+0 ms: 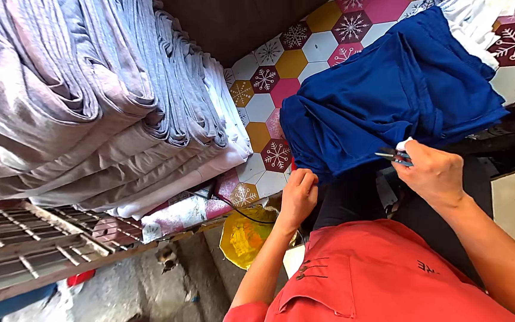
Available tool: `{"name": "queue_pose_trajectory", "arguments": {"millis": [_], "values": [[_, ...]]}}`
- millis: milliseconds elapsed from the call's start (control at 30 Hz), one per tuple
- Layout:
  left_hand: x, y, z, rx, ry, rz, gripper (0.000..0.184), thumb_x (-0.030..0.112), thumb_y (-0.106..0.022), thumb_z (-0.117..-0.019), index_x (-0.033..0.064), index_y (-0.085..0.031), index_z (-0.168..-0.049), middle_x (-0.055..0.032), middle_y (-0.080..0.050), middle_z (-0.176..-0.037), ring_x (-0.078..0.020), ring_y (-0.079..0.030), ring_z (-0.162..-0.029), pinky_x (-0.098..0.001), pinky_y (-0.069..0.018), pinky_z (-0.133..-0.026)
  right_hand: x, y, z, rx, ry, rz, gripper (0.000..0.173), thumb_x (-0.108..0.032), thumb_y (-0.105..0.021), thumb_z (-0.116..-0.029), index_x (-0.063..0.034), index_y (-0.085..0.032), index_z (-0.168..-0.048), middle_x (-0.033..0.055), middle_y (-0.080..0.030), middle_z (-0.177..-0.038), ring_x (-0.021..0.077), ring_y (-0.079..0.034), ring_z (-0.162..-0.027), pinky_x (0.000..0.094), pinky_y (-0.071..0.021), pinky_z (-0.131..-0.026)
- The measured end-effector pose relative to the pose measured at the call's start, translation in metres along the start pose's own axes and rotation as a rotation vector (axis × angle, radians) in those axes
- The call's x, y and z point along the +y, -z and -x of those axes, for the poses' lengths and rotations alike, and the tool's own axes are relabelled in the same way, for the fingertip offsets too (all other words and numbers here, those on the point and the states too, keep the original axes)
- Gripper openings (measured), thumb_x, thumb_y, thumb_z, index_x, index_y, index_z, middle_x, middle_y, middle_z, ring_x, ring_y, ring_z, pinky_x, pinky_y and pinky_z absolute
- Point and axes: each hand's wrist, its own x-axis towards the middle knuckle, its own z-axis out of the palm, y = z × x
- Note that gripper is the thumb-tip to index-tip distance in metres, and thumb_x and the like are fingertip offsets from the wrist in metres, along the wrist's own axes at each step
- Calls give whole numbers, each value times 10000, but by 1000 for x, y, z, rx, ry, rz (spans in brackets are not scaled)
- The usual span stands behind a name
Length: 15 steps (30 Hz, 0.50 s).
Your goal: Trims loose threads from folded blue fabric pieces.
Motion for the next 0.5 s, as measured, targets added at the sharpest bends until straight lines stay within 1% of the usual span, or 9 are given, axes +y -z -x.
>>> {"name": "queue_pose_trajectory", "arguments": {"millis": [33,100,133,167,233,300,367,433,500], "values": [[2,-1,3,8,18,-2,180,139,-740,-868,-5,-691,-963,-169,-674,-1014,-260,-676,-953,-365,-585,-813,2,-2,5,-13,4,-34,132,-54,-650,-909,71,-666,-949,237,-669,-742,413,-676,-606,530,-482,-473],[15,-12,-3,44,67,-14,485,343,-834,-826,-6,-667,-1119,-212,-624,-1156,-286,-646,-1018,-387,-576,-806,-1,-7,10,14,13,-99,130,-62,-650,-896,67,-663,-909,226,-664,-720,392,-670,-590,507,-480,-469],[20,-20,-8,72,78,-10,491,325,-845,-817,5,-667,-1144,-213,-611,-1186,-295,-633,-1048,-392,-572,-817,-3,-8,9,52,24,-127,142,-75,-649,-896,66,-663,-896,219,-663,-712,376,-668,-586,490,-482,-471],[22,-28,-15,111,71,8,383,213,-825,-822,10,-681,-1114,-205,-614,-1170,-300,-629,-1068,-392,-571,-845,-5,-10,6,103,45,-147,158,-92,-649,-901,64,-655,-877,212,-660,-706,354,-665,-584,465,-484,-477],[20,-35,-23,228,-5,72,112,-19,-700,-819,15,-701,-925,-160,-655,-1010,-257,-651,-996,-336,-568,-856,-8,-8,-1,208,106,-163,192,-116,-656,-911,59,-635,-834,199,-648,-680,317,-659,-577,419,-489,-486],[15,-24,-22,221,-105,73,98,-44,-639,-844,39,-692,-843,-120,-645,-934,-224,-625,-955,-299,-533,-865,-7,-8,-3,222,169,-141,192,-113,-653,-910,44,-621,-804,189,-634,-657,314,-650,-564,414,-476,-476],[9,-6,-9,-47,-100,-45,136,-25,-616,-892,47,-730,-880,-120,-685,-968,-263,-648,-959,-361,-545,-855,-5,-13,11,13,174,-138,129,-91,-657,-898,34,-679,-879,202,-665,-696,366,-680,-590,482,-506,-474],[8,8,-2,-445,20,-143,177,-10,-573,-940,18,-745,-973,-155,-703,-1160,-336,-685,-1035,-471,-579,-860,-2,-24,26,-277,141,-208,155,-69,-675,-877,32,-732,-979,228,-691,-755,429,-694,-632,570,-524,-503],[16,18,-3,-575,109,-131,167,27,-572,-939,1,-732,-980,-169,-674,-1251,-340,-698,-1020,-488,-585,-830,-2,-28,34,-442,68,-321,209,-186,-696,-889,19,-713,-925,220,-695,-770,430,-701,-674,594,-520,-538]]}}
